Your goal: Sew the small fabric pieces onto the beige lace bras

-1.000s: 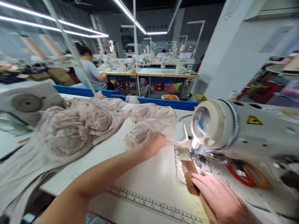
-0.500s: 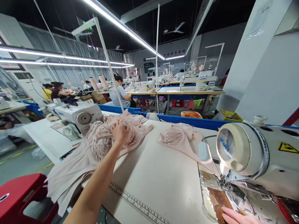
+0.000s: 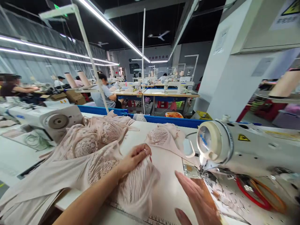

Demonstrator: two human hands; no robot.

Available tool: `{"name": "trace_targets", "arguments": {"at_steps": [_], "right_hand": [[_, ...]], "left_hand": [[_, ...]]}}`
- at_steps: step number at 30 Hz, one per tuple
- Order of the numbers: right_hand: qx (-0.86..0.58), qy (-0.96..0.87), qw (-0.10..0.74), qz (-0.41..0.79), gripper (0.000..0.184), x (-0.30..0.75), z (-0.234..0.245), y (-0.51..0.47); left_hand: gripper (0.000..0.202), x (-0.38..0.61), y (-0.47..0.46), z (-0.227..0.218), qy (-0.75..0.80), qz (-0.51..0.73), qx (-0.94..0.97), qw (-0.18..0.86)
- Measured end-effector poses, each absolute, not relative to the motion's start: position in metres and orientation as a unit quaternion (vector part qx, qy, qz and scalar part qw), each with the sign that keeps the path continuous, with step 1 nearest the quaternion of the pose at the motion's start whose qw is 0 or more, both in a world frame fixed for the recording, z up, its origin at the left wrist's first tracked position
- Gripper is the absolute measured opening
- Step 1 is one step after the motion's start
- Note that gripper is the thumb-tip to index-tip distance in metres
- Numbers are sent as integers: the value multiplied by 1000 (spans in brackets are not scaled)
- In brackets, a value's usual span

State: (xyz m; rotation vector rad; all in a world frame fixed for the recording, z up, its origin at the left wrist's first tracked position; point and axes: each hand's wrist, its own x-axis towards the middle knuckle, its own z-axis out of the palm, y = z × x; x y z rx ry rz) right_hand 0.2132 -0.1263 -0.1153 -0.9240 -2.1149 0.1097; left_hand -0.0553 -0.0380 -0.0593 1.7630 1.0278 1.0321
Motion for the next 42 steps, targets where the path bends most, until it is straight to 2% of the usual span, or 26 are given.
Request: {"name": "trace_targets", "arguments": {"at_steps": [2, 4, 7, 10, 14, 16, 18, 23, 24, 26, 28, 31, 34, 36, 39, 42], "right_hand": [[-373, -816, 408, 166, 47, 194, -104, -127], [-395, -761, 385, 340, 40, 184, -101, -130], [-404, -633, 351, 560, 51, 186, -100, -141], [-420, -545, 380, 618, 52, 204, -100, -153], [-496, -527, 356, 591, 29, 235, -106, -159], [-539, -550, 329, 546, 14, 247, -109, -158], [-567, -603, 320, 460, 4, 254, -108, -156], [-538, -741, 328, 233, 18, 269, -101, -154], [-533, -750, 332, 207, 20, 273, -103, -154], [-537, -753, 342, 165, 23, 281, -110, -154], [-547, -751, 359, 93, 22, 286, -117, -154], [-522, -773, 360, -15, 37, 287, -116, -157], [-465, -828, 313, 15, 39, 283, -105, -163], [-454, -843, 285, 46, 29, 281, -100, -165], [-478, -838, 263, 11, 16, 281, -102, -162], [-490, -837, 238, -50, 16, 285, -106, -158]], "left_hand": [[52, -34, -51, -63, 353, 358, 704, 503], [52, -21, -57, -69, 346, 354, 721, 485], [42, -18, -50, -82, 378, 374, 777, 337], [24, -24, -28, -97, 379, 312, 856, 164], [7, -10, -8, -101, 347, 183, 917, -72], [9, 13, -13, -94, 318, 175, 926, -106], [13, 41, -25, -86, 265, 192, 944, -31], [29, 85, -46, -77, 183, 100, 886, 414], [31, 87, -45, -78, 186, 86, 858, 472], [32, 85, -41, -83, 206, 83, 827, 516], [31, 81, -39, -91, 262, 107, 832, 477], [28, 77, -41, -104, 377, 142, 854, 328], [27, 75, -46, -111, 421, 150, 879, 167], [24, 74, -48, -110, 396, 154, 900, 95], [25, 76, -48, -108, 318, 160, 934, 25], [28, 79, -47, -106, 226, 159, 961, -19]]}}
